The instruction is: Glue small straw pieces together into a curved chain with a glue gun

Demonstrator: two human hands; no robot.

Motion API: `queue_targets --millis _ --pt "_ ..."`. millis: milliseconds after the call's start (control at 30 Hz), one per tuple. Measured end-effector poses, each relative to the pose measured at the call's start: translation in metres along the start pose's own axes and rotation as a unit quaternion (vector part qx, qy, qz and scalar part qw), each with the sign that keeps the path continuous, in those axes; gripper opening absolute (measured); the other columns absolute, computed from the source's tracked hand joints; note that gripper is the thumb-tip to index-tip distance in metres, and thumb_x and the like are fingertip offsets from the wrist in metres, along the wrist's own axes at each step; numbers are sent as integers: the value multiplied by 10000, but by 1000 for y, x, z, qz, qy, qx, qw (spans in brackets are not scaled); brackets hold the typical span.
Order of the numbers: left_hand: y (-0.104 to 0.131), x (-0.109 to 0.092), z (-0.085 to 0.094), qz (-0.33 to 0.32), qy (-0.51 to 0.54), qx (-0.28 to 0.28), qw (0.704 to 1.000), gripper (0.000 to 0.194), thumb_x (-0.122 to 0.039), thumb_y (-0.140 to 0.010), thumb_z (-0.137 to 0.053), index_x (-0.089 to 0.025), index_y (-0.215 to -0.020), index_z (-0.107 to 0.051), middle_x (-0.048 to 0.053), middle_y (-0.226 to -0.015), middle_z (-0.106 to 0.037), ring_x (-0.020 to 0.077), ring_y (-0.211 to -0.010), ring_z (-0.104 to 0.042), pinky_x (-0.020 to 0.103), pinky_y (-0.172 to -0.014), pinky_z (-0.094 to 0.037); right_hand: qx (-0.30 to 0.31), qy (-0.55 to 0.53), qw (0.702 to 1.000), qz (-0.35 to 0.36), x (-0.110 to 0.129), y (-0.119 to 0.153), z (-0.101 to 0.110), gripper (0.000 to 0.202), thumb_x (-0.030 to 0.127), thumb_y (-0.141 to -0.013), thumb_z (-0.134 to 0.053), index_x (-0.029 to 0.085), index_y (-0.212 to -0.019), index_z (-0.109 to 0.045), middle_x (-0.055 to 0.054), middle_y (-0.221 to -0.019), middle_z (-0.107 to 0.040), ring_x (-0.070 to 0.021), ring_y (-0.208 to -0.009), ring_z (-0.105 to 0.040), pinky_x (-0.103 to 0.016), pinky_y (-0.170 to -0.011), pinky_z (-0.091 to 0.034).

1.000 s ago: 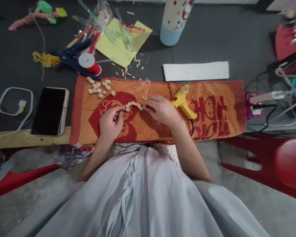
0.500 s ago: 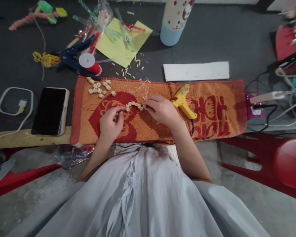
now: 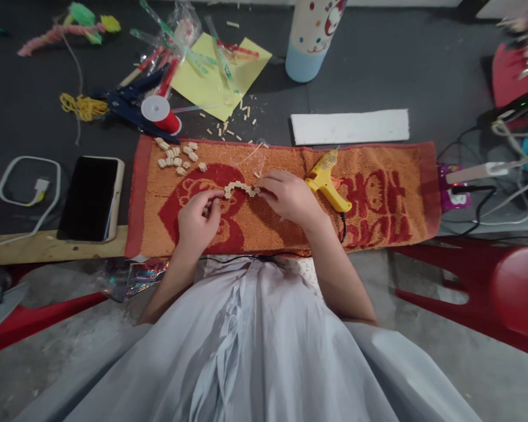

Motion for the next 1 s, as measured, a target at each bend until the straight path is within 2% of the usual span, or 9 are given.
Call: queue_targets --millis 233,700,1000 --pt "0 -3 2 -13 8 -10 1000 226 -180 -927 -506 -176 -1052 -694 64 -1047 -763 157 -937 -718 280 -867 -581 6 0 1000 -7 -2 0 -2 190 220 -928 -549 208 -993 -727 -88 -977 -738 -242 -901 -682 -358 -802 -543" --pt "0 0 -1 3 -3 5 1000 234 -192 -929 -499 -203 -1059 -693 49 -1059 -762 148 -912 -711 270 -843 -581 14 3 1000 -17 -3 0 -3 203 214 -920 -552 225 -1014 -732 -85 -998 -747 -247 -921 -690 -381 -818 -558" --pt "0 0 0 0 1 1 1000 227 -187 -930 -506 -198 -1059 -692 50 -1053 -760 150 -911 -713 275 -863 -580 4 7 1000 -3 -1 0 -2 211 209 -930 -540 187 -1017 -731 -108 -995 -743 -255 -915 -687 -372 -810 -548"
Point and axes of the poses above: each hand's wrist, its own y-axis away from the middle knuckle, its own z-axis out of the back of the hand, x = y × z, the point moved 10 cm from there along -y, towards the middle knuckle
